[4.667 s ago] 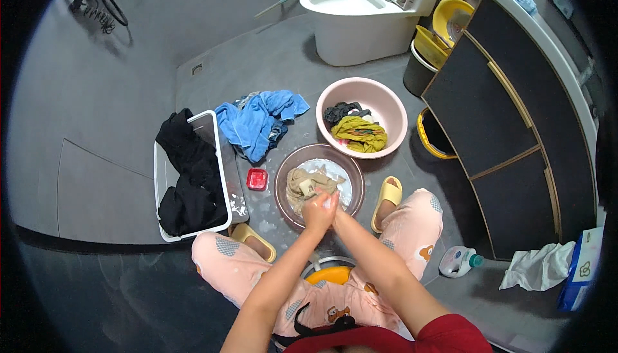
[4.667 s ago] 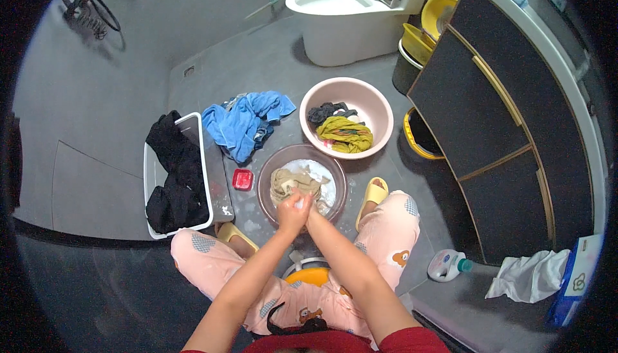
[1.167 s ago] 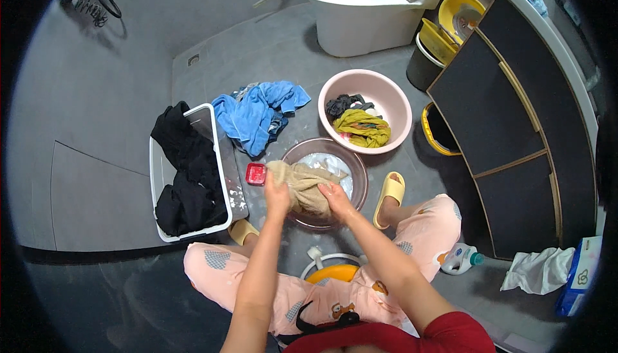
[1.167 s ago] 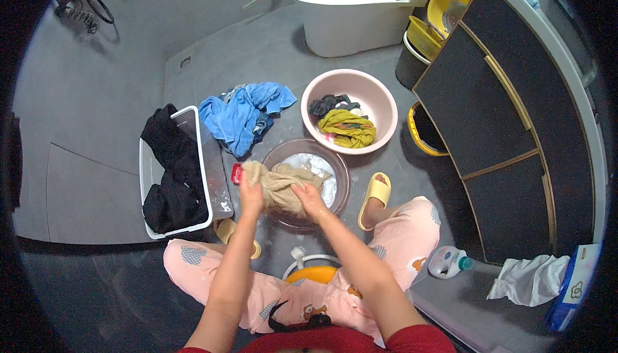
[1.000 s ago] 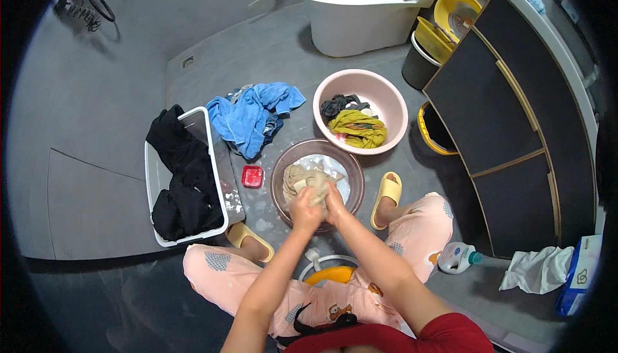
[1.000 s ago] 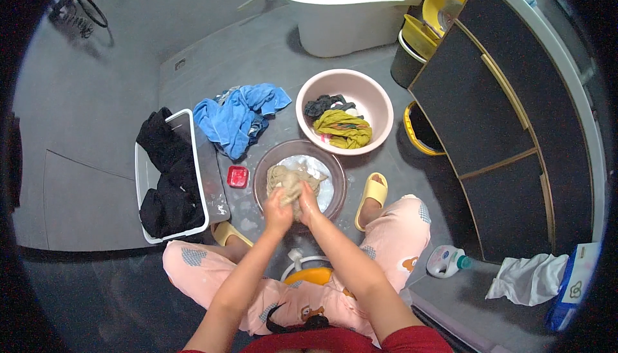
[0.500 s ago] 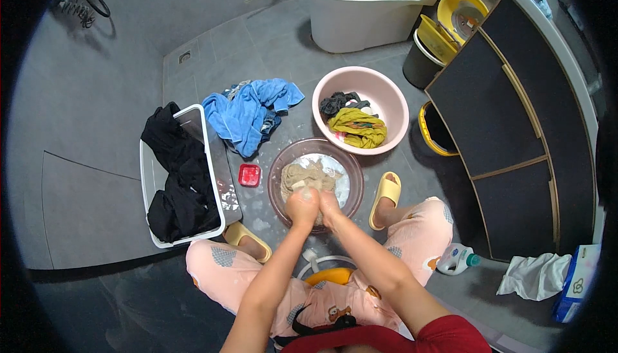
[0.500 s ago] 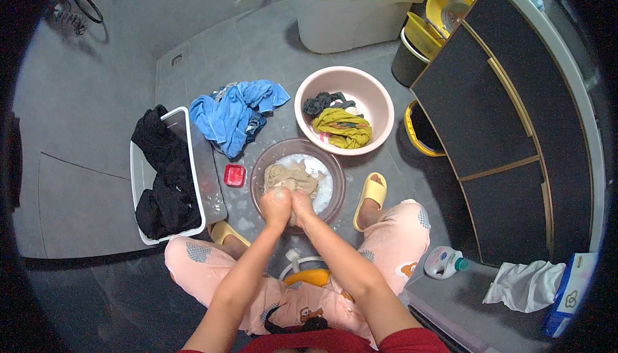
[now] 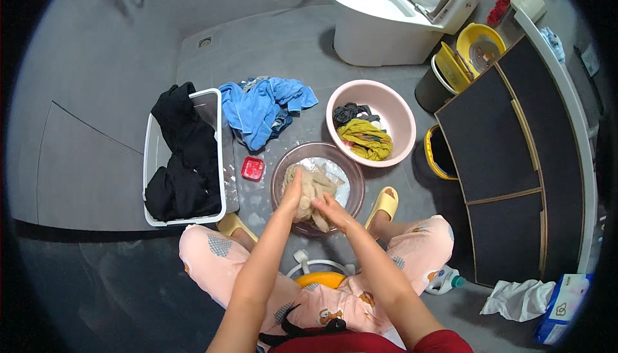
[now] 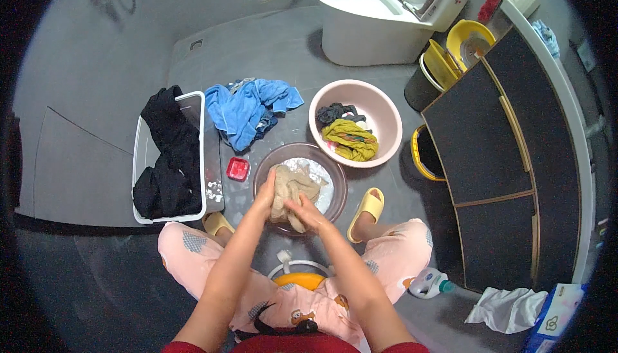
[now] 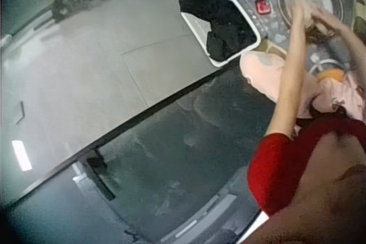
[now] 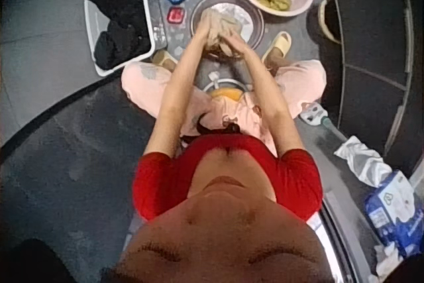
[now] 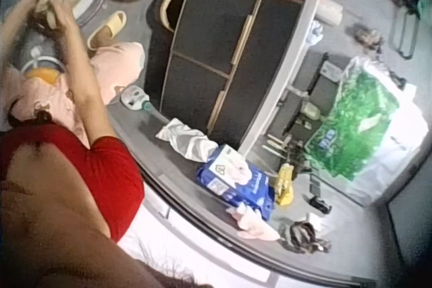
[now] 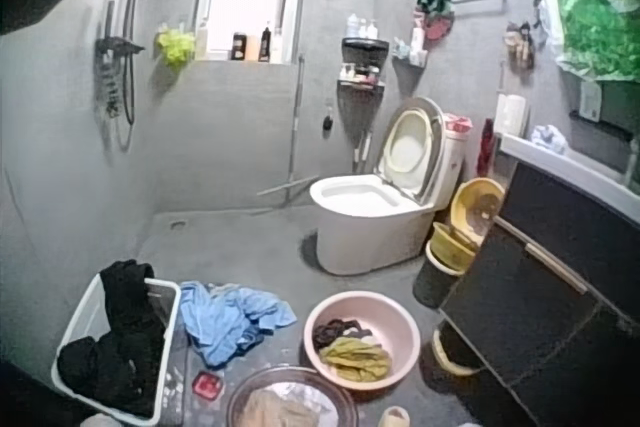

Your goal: The person washes clothes in a basin by hand, rubbing the fabric together with soap in a bathroom while sitting on a small stool.

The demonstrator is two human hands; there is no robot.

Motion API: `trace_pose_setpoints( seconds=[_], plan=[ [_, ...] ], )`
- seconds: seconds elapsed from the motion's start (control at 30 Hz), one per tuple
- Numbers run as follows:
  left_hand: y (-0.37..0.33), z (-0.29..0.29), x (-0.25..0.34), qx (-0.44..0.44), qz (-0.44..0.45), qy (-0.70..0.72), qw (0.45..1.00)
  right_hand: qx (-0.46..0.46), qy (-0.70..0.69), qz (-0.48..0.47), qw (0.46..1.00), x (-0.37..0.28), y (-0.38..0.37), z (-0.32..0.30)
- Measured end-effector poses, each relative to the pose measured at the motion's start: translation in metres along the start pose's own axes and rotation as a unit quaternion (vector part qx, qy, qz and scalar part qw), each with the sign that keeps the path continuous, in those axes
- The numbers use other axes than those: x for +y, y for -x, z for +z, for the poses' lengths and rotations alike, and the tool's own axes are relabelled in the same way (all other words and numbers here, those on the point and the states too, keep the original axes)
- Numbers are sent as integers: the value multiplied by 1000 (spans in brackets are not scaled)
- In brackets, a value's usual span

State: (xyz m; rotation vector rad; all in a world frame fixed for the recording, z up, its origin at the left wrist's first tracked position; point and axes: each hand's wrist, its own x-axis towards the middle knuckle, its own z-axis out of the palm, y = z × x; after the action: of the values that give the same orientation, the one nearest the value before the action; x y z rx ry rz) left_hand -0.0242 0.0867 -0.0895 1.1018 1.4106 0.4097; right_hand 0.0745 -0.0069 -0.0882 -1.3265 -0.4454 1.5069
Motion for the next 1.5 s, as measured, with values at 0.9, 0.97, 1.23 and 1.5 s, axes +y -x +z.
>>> trace_pose_setpoints(
  seconds=[0.9, 0.97, 1.23, 1.5],
  plan=[
    [93, 48, -26, -70, 366, -45, 927, -91, -291, 68, 950, 48, -28, -45],
    [98, 55, -12, -37, 426, -138, 893, -49, -259, 86, 961, 69, -42, -63],
    [12, 42, -54, 159, 263, -124, 943, 133, -202, 115, 963, 62, -28, -12],
    [19, 39, -56, 82, 351, -197, 912, 119, -171, 93, 974, 72, -35, -23]
  ],
)
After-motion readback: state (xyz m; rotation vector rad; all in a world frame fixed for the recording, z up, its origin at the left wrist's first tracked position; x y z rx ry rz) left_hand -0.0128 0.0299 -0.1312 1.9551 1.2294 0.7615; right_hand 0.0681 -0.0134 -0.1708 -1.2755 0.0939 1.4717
